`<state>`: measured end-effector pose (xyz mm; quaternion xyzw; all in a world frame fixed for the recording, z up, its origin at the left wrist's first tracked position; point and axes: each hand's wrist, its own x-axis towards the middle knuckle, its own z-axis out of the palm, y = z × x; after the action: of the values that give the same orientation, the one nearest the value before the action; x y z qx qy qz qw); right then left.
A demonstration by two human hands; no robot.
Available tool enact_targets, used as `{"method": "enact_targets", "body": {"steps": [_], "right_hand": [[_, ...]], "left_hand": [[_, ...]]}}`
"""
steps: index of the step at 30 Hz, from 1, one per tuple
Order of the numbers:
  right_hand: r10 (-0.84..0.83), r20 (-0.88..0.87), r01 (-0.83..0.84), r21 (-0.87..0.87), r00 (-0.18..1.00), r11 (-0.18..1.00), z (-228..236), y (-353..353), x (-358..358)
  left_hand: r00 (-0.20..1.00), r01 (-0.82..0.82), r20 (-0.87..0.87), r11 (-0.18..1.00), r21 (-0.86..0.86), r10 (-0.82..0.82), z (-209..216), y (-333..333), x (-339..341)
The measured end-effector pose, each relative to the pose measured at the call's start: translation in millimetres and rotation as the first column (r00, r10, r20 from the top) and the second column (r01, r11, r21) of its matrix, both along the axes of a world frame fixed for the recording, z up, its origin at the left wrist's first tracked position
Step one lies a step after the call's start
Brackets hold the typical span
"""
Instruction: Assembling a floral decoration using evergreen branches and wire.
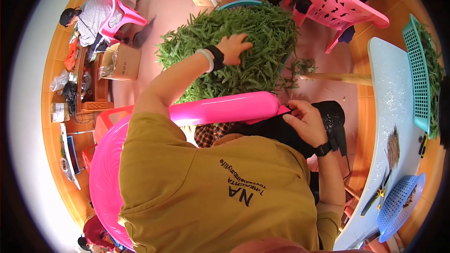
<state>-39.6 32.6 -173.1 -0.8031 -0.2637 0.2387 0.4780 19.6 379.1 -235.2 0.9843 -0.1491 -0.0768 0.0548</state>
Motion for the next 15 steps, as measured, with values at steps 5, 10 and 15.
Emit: {"method": "enact_targets", "body": {"steps": [5,10,15], "right_hand": [[0.101,0.006,-0.1,-0.132,0.995,0.986,-9.6,-2.9,-12.2],[0.122,0.088,-0.109,-0.145,0.989,0.983,-28.7,-5.2,-24.8],[0.111,0.156,-0.085,-0.163,0.981,0.983,-31.0,-5.2,-32.1]], "left_hand": [[0.987,0.11,-0.133,0.98,0.164,-0.089,6.5,-11.5,-25.4],[0.991,0.135,-0.076,0.856,0.5,-0.112,11.8,-19.2,-13.3],[0.994,0.095,-0.095,0.904,0.417,-0.06,-17.1,-4.0,6.8]]}}
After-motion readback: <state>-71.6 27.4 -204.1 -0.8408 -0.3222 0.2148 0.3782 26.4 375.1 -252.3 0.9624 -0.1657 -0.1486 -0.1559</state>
